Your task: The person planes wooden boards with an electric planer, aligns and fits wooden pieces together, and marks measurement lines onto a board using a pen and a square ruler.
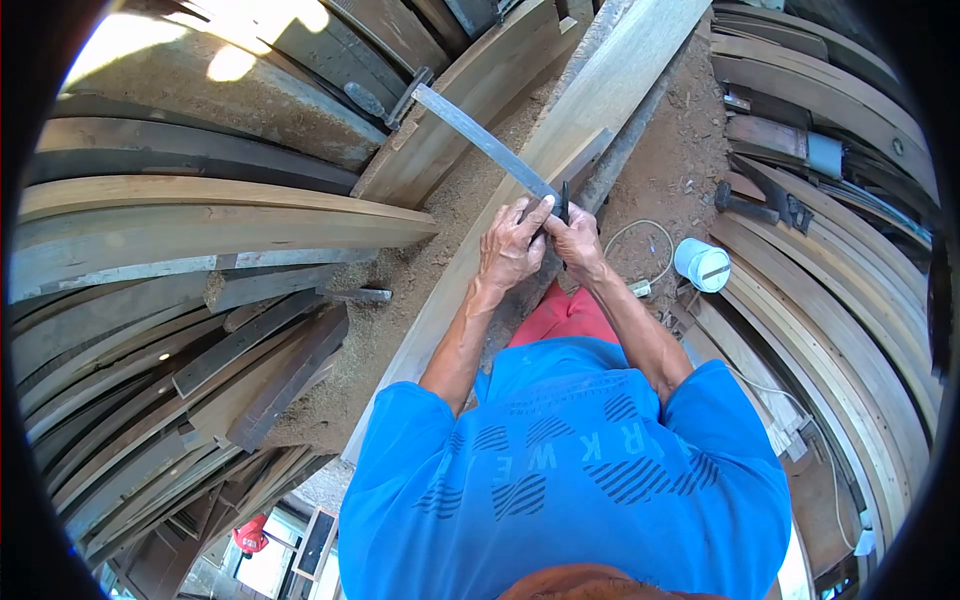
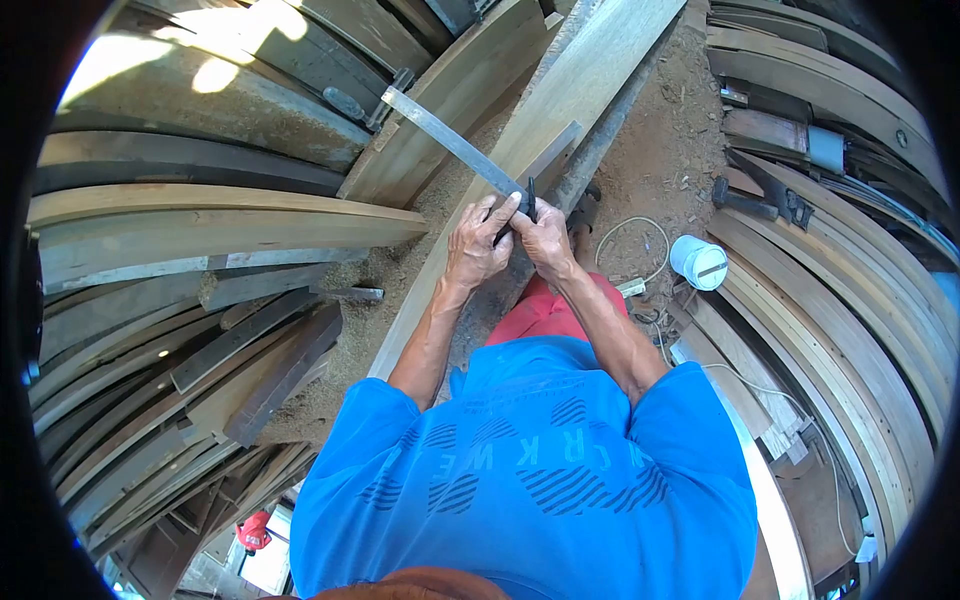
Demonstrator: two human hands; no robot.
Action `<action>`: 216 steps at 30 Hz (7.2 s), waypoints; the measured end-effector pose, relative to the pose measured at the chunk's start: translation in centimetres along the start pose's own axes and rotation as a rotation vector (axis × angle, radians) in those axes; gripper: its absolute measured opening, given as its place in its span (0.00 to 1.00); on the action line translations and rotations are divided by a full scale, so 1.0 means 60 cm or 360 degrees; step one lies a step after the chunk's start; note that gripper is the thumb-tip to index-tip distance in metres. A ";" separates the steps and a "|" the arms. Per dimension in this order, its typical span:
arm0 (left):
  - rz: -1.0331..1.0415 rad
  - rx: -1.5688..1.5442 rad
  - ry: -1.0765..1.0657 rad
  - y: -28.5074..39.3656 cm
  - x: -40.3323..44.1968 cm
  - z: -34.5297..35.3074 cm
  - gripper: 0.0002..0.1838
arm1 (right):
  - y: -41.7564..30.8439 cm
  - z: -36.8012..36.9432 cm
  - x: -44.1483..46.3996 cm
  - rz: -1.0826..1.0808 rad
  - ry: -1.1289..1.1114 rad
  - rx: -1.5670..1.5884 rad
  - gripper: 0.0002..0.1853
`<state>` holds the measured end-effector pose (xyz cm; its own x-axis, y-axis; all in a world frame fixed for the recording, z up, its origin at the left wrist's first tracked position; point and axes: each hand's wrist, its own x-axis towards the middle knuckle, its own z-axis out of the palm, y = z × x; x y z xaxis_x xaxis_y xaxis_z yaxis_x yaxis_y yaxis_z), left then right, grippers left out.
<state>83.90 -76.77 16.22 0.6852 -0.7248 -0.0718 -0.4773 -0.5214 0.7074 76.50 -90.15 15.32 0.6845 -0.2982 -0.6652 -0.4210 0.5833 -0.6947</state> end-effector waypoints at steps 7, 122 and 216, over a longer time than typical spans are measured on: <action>0.0158 -0.0056 0.0126 -0.008 0.003 0.007 0.34 | 0.001 -0.003 0.004 -0.0061 -0.0051 -0.0014 0.06; 0.0034 0.0035 0.0190 -0.053 0.006 0.081 0.46 | 0.047 -0.092 0.044 -0.0509 0.0005 -0.1008 0.15; -0.0181 0.0454 0.0046 -0.022 0.016 0.087 0.56 | -0.101 -0.249 0.019 -0.0639 0.0785 -0.0741 0.09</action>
<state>82.31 -79.14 11.57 0.7563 -0.6438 -0.1164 -0.5293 -0.7066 0.4696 70.92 -105.28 14.69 0.5397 -0.7834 -0.3081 -0.4780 0.0161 -0.8782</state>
